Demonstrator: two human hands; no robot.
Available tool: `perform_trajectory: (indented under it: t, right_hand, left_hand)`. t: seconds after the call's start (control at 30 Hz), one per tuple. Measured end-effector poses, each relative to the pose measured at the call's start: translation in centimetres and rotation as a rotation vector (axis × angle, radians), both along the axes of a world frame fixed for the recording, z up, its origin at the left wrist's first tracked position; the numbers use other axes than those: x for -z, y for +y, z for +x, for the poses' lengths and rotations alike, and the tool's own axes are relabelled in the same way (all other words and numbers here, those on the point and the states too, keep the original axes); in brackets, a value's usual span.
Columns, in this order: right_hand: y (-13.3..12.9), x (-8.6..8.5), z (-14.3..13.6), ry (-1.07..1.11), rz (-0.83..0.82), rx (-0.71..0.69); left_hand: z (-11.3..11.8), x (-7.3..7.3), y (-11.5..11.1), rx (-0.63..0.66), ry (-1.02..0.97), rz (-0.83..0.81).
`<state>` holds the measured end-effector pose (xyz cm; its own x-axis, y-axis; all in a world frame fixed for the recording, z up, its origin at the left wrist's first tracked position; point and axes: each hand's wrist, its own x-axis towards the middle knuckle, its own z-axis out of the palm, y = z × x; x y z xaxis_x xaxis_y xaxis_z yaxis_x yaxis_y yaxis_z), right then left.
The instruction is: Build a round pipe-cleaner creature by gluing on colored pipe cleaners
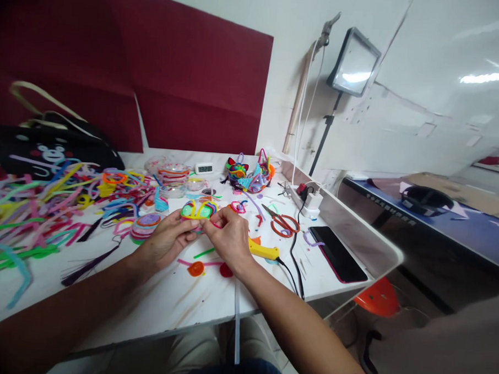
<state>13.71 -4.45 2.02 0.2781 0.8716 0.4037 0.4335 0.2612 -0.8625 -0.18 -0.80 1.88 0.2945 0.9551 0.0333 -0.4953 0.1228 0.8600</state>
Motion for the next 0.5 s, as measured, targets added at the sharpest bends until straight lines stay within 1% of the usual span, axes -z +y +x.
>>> perform_trajectory:
  t: [0.1,0.27,0.43,0.5]
  right_hand:
    - [-0.06,0.4,0.24,0.065,0.035,-0.021]
    - [-0.17,0.78,0.7,0.132,0.039,-0.044]
    - [-0.04,0.92,0.82,0.127,0.119,0.041]
    - [0.06,0.96,0.84,0.139,0.115,0.057]
  left_hand:
    - [-0.07,0.14,0.15,-0.002,-0.021,-0.04]
    - [0.0,0.09,0.18,-0.006,-0.069,-0.094]
    - [0.06,-0.15,0.14,-0.028,-0.081,-0.154]
    - [0.03,-0.2,0.17,-0.028,-0.086,-0.178]
